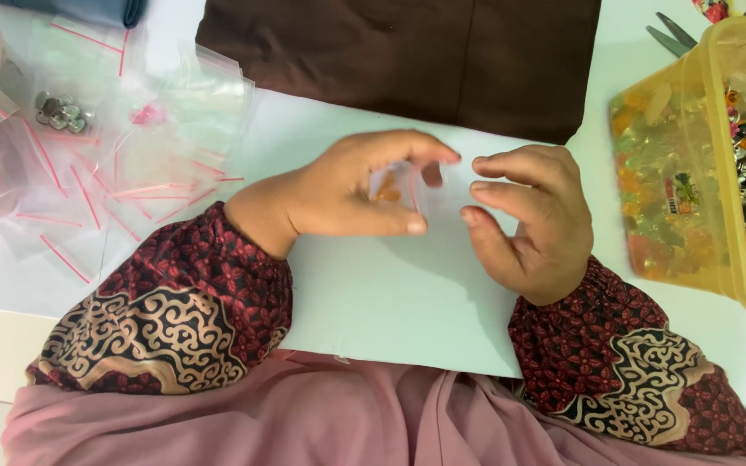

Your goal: Sorting small decorative beads from a container and placing them into small resealable plastic bags

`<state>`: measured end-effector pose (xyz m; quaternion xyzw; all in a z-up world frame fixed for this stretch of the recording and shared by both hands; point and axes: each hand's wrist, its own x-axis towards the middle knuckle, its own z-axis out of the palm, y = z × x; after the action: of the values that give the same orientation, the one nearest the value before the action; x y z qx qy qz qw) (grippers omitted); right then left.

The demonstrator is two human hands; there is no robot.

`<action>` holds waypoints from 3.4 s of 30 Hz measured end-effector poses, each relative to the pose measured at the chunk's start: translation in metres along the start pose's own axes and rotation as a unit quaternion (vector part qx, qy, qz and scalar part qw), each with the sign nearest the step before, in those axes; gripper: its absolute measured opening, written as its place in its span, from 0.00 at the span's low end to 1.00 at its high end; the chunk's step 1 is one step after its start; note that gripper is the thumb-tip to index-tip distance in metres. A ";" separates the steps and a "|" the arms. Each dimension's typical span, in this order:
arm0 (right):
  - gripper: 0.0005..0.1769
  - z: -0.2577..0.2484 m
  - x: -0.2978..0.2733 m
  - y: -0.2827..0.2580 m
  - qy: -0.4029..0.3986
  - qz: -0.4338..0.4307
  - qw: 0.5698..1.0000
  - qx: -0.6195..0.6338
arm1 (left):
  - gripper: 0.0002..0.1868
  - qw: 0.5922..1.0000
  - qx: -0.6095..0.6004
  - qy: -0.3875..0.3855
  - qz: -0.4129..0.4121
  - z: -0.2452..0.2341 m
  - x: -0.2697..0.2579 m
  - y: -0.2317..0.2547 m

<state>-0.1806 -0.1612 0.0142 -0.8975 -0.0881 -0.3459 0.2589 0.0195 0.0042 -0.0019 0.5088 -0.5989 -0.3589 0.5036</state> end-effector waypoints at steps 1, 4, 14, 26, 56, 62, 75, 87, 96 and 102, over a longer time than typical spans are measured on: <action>0.06 0.001 0.000 0.002 0.015 0.025 0.999 0.012 | 0.28 0.997 -0.061 0.027 0.027 -0.007 -0.001 0.002; 0.02 0.008 0.012 0.001 -0.102 0.048 0.993 0.026 | 0.32 0.968 -0.172 0.172 0.060 -0.029 -0.005 -0.015; 0.17 0.032 0.005 -0.008 -0.250 -0.076 0.965 -0.022 | 0.43 0.893 -0.423 0.132 0.086 -0.031 -0.011 -0.002; 0.10 -0.017 -0.009 0.003 0.002 -0.046 0.999 0.007 | 0.30 0.999 -0.036 0.010 0.027 -0.001 -0.001 -0.005; 0.09 0.006 0.004 0.004 -0.025 -0.062 0.995 -0.080 | 0.24 0.998 0.024 0.060 -0.022 0.008 0.001 0.012; 0.01 0.010 -0.002 0.010 0.053 0.011 0.991 0.120 | 0.05 0.984 0.006 0.153 0.092 0.014 0.007 -0.001; 0.14 0.019 -0.004 0.008 0.032 0.157 0.950 0.267 | 0.03 0.970 -0.023 0.228 0.082 0.015 0.006 0.005; 0.03 0.018 -0.009 0.020 0.100 0.204 0.925 0.304 | 0.20 0.993 0.008 0.042 -0.106 0.012 0.005 -0.007; 0.05 0.021 -0.010 0.025 0.150 0.259 0.886 0.353 | 0.20 0.993 -0.007 0.053 -0.107 0.017 0.008 -0.015; 0.05 0.021 -0.017 0.038 0.154 0.265 0.889 0.341 | 0.22 0.992 -0.055 0.036 -0.104 0.017 0.009 -0.017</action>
<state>-0.1684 -0.1821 -0.0261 -0.6797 0.0812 -0.3467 0.6413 0.0079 -0.0095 -0.0197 0.5526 -0.5036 -0.4232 0.5118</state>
